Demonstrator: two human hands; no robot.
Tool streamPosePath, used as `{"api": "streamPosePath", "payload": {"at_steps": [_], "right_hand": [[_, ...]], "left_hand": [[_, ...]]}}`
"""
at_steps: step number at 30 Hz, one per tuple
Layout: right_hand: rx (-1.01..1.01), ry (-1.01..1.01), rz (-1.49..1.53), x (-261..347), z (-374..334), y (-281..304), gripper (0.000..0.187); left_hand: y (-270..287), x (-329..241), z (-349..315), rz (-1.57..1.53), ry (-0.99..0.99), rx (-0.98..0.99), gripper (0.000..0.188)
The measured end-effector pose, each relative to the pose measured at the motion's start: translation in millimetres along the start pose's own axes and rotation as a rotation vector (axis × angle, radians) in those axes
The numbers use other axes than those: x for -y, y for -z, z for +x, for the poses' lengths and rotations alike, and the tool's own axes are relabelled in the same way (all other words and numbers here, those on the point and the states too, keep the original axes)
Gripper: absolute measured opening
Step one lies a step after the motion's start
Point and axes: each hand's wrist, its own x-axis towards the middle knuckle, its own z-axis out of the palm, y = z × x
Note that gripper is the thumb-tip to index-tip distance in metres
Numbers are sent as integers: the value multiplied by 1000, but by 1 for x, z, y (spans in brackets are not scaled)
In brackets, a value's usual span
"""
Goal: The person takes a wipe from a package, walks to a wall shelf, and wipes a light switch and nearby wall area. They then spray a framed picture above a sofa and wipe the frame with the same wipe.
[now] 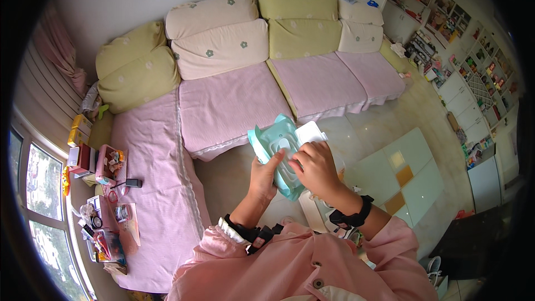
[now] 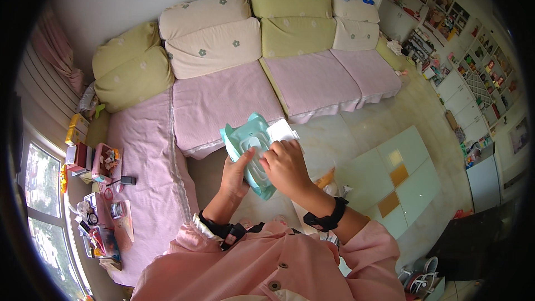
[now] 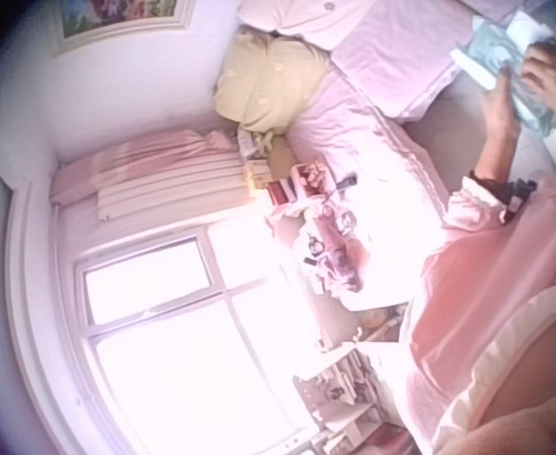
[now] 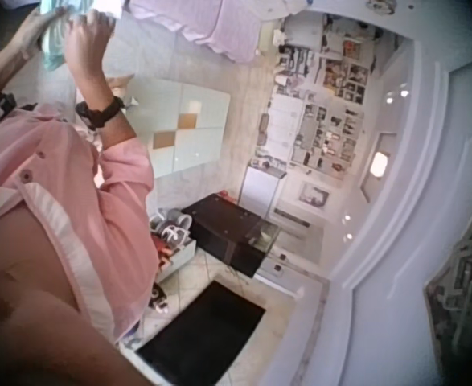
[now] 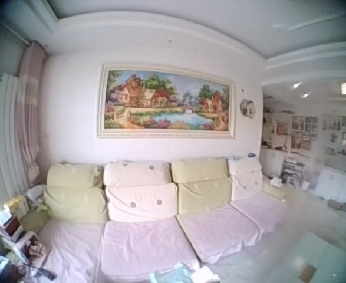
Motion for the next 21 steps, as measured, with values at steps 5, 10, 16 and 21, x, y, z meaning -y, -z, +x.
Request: {"api": "streamPosePath", "payload": {"at_steps": [5, 10, 16, 21], "right_hand": [[-7, -37, -15, 4, -1, -6, 11], [7, -74, 11, 5, -2, -7, 8], [13, -88, 37, 2, -4, -10, 6], [99, -290, 318, -5, 1, -6, 8]], "left_hand": [[-2, 2, -3, 18, -43, -45, 39], [-3, 2, -5, 13, -52, -58, 39], [-1, 4, -5, 37, -37, -80, 41], [1, 6, -4, 17, -21, -87, 41]]}}
